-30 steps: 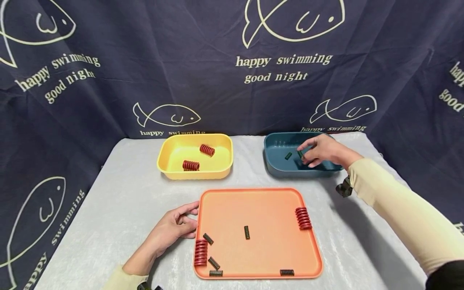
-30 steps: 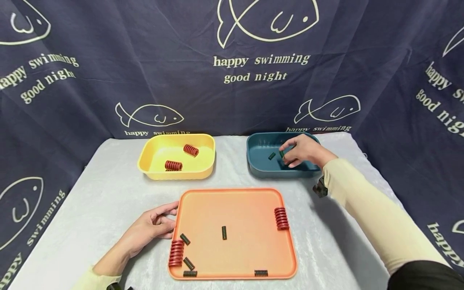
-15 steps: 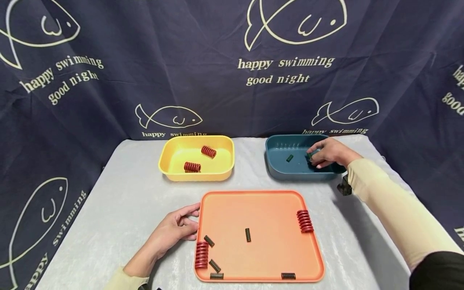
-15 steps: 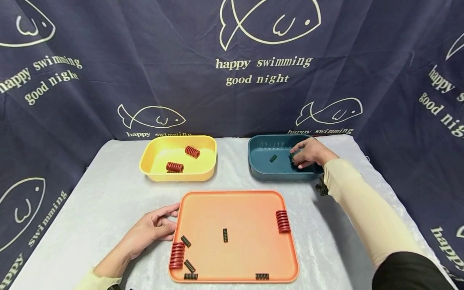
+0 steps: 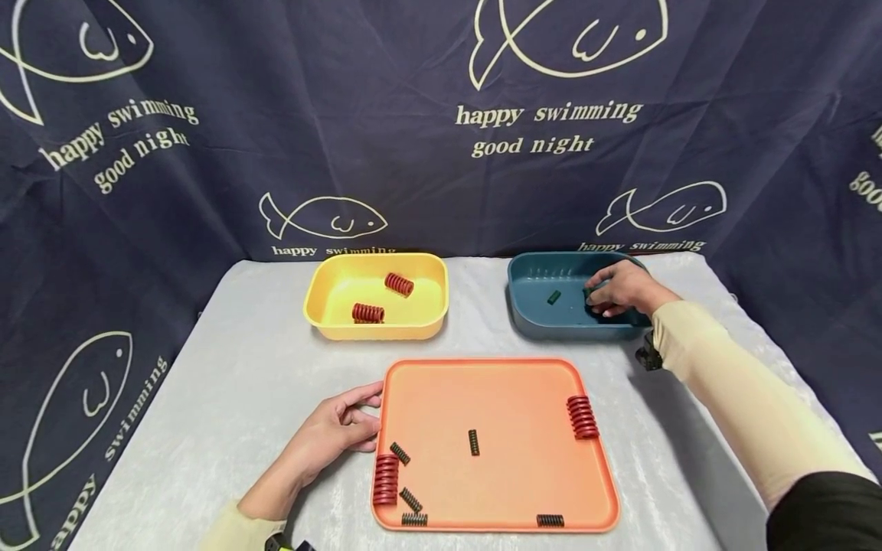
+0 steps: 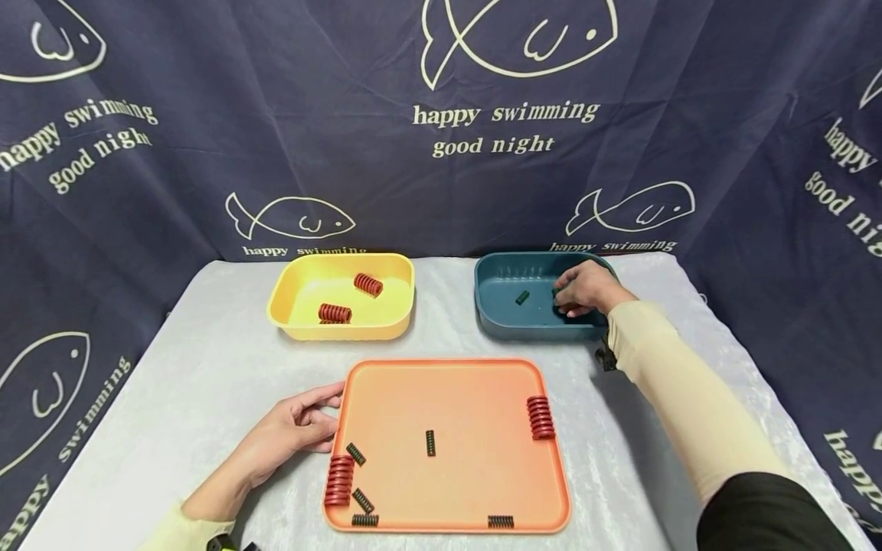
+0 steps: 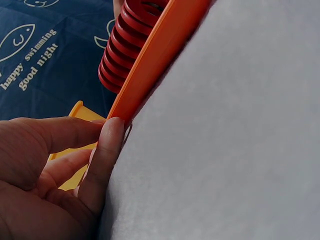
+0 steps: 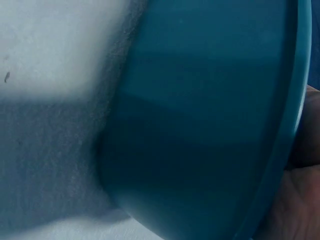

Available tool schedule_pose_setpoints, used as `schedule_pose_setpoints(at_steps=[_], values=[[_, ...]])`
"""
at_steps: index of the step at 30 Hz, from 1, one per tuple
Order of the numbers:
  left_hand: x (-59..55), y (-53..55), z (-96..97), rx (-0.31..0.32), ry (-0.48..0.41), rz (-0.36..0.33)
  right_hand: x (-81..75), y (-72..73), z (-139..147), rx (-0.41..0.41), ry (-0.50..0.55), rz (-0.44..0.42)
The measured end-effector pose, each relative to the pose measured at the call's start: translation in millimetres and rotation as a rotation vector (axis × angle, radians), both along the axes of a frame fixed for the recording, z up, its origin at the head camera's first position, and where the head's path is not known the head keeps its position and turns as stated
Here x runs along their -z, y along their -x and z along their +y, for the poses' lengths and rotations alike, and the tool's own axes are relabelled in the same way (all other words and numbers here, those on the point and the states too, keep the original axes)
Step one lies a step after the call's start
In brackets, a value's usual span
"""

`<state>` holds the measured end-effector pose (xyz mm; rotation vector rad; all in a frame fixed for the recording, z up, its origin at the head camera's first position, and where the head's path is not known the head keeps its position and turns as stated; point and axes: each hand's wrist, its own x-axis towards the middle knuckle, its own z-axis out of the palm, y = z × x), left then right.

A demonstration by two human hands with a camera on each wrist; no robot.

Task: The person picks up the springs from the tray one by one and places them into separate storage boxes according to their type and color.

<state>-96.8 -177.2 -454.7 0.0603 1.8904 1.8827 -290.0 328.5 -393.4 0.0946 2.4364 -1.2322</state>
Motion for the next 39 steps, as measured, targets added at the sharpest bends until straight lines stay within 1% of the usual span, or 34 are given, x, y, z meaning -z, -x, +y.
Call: schedule_pose_setpoints(at_steps=[7, 13, 21, 23, 26, 28, 32, 35, 39], values=[[-0.3, 1.2, -0.1, -0.001, 0.007, 0.001, 2.5, -0.8, 5, 0.013, 0.015, 0.017], [0.1, 1.4, 0.0, -0.001, 0.002, 0.003, -0.5, -6.7, 3, 0.016, 0.044, 0.043], [0.5, 1.3, 0.4, -0.009, 0.018, 0.002, -11.9, -17.1, -12, 0.001, 0.029, 0.115], [0.5, 1.4, 0.6, -0.012, 0.021, 0.003, -14.8, -19.7, -16, 0.005, 0.043, 0.133], [0.5, 1.4, 1.0, -0.013, 0.022, 0.004, -20.5, -25.3, -23, 0.009, 0.100, 0.152], [0.6, 1.3, 1.2, -0.011, 0.021, 0.003, -25.8, -30.7, -28, 0.000, 0.145, 0.156], [0.7, 1.2, 1.4, -0.006, 0.017, 0.000, -36.6, -43.5, -39, -0.042, 0.213, 0.158], [0.7, 1.1, 1.5, -0.006, 0.018, 0.001, -42.1, -53.2, -49, -0.096, 0.232, 0.166], [0.8, 1.1, 2.0, -0.007, 0.022, 0.003, -44.7, -64.7, -63, -0.165, 0.250, 0.167]])
